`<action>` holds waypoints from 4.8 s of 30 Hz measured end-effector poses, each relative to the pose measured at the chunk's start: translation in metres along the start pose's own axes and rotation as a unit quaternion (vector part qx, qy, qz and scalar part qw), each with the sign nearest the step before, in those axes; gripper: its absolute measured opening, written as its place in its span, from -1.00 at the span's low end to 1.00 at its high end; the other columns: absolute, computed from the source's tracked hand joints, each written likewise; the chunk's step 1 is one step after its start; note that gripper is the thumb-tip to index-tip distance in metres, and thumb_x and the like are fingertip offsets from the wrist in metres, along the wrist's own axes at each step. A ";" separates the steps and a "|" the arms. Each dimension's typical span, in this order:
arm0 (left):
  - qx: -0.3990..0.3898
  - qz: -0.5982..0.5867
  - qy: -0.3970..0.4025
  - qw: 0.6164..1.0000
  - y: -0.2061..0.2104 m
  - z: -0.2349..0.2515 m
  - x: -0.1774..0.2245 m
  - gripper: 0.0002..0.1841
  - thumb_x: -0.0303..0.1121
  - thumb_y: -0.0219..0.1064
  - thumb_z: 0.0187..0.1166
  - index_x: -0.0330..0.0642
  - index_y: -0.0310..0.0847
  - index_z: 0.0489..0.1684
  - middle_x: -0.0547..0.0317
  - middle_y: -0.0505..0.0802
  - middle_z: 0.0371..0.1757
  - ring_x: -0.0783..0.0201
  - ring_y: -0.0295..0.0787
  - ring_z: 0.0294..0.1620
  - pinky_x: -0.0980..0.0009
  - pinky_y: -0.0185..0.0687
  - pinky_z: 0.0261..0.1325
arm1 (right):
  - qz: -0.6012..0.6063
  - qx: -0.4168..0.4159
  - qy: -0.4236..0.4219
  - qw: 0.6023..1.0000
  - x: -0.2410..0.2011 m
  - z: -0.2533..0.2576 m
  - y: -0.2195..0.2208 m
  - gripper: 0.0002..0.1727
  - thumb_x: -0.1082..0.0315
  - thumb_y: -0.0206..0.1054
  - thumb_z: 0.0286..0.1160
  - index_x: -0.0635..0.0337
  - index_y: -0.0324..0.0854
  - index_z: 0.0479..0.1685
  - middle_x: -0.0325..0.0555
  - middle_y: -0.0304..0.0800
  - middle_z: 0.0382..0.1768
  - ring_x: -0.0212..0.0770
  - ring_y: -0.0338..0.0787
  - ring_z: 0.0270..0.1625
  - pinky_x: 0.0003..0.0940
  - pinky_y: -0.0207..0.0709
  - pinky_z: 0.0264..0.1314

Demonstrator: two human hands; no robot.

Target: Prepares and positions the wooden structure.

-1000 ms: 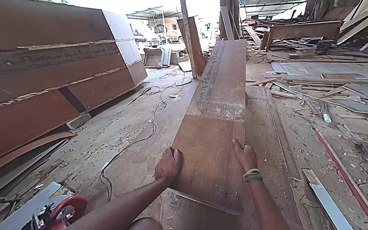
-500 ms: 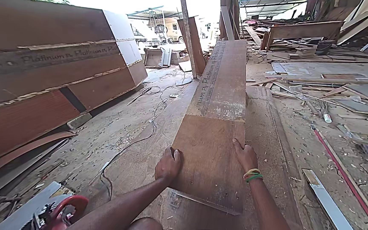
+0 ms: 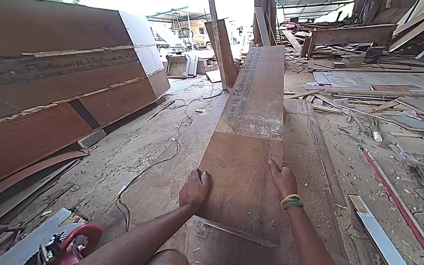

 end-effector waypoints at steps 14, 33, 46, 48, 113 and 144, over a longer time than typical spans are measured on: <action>-0.001 0.006 0.003 1.000 -0.002 -0.003 0.001 -0.38 0.14 -0.25 0.80 -0.04 0.36 0.61 -0.03 0.79 0.36 -0.07 0.83 0.26 -0.14 0.70 0.17 | 0.034 0.025 -0.009 0.999 0.000 -0.003 0.001 -0.07 -0.36 0.20 0.60 0.30 0.34 0.64 0.29 0.79 0.19 0.22 0.80 0.28 0.21 0.58 0.35; 0.000 0.003 0.005 1.000 -0.004 -0.004 0.002 -0.37 0.12 -0.23 0.81 -0.07 0.32 0.67 -0.06 0.78 0.37 -0.09 0.82 0.28 -0.16 0.68 0.21 | 0.039 0.038 -0.068 0.996 -0.003 0.000 0.000 -0.06 -0.25 0.22 0.66 0.10 0.05 0.90 0.22 0.60 0.54 0.18 0.67 0.51 0.20 0.43 0.58; 0.000 0.003 0.010 1.000 -0.003 -0.004 0.002 -0.37 0.13 -0.24 0.81 -0.07 0.34 0.63 -0.08 0.78 0.37 -0.09 0.82 0.27 -0.16 0.69 0.19 | 0.032 0.018 -0.034 0.999 -0.004 -0.002 0.001 -0.17 -0.29 0.19 0.66 0.27 0.42 0.61 0.27 0.77 0.26 0.20 0.77 0.34 0.21 0.54 0.42; -0.001 0.004 0.009 1.000 -0.003 -0.003 0.002 -0.38 0.12 -0.24 0.81 -0.06 0.35 0.63 -0.07 0.78 0.38 -0.09 0.82 0.27 -0.16 0.69 0.19 | 0.038 0.017 -0.034 0.999 -0.003 -0.002 0.001 -0.17 -0.29 0.19 0.66 0.27 0.41 0.62 0.27 0.77 0.26 0.20 0.77 0.34 0.21 0.54 0.42; 0.002 0.009 0.003 1.000 -0.002 -0.004 0.002 -0.35 0.13 -0.26 0.82 -0.08 0.32 0.68 -0.08 0.77 0.40 -0.09 0.80 0.31 -0.16 0.67 0.24 | 0.062 0.002 -0.019 0.998 0.004 0.004 0.004 -0.21 -0.33 0.19 0.63 0.35 0.63 0.23 0.26 0.82 0.02 0.17 0.82 0.16 0.21 0.59 0.26; -0.001 0.002 0.003 1.000 -0.002 -0.003 0.002 -0.39 0.13 -0.25 0.81 -0.09 0.39 0.55 -0.08 0.79 0.33 -0.11 0.82 0.26 -0.18 0.69 0.17 | 0.046 -0.008 -0.005 0.999 0.003 0.001 0.002 -0.18 -0.38 0.17 0.60 0.39 0.69 0.00 0.25 0.81 -0.11 0.17 0.82 0.06 0.18 0.59 0.17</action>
Point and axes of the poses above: each hand's wrist, its own z-axis towards the middle knuckle, its own y-axis out of the palm, x = y × z, the point moved 5 cm from there along z, towards the middle knuckle
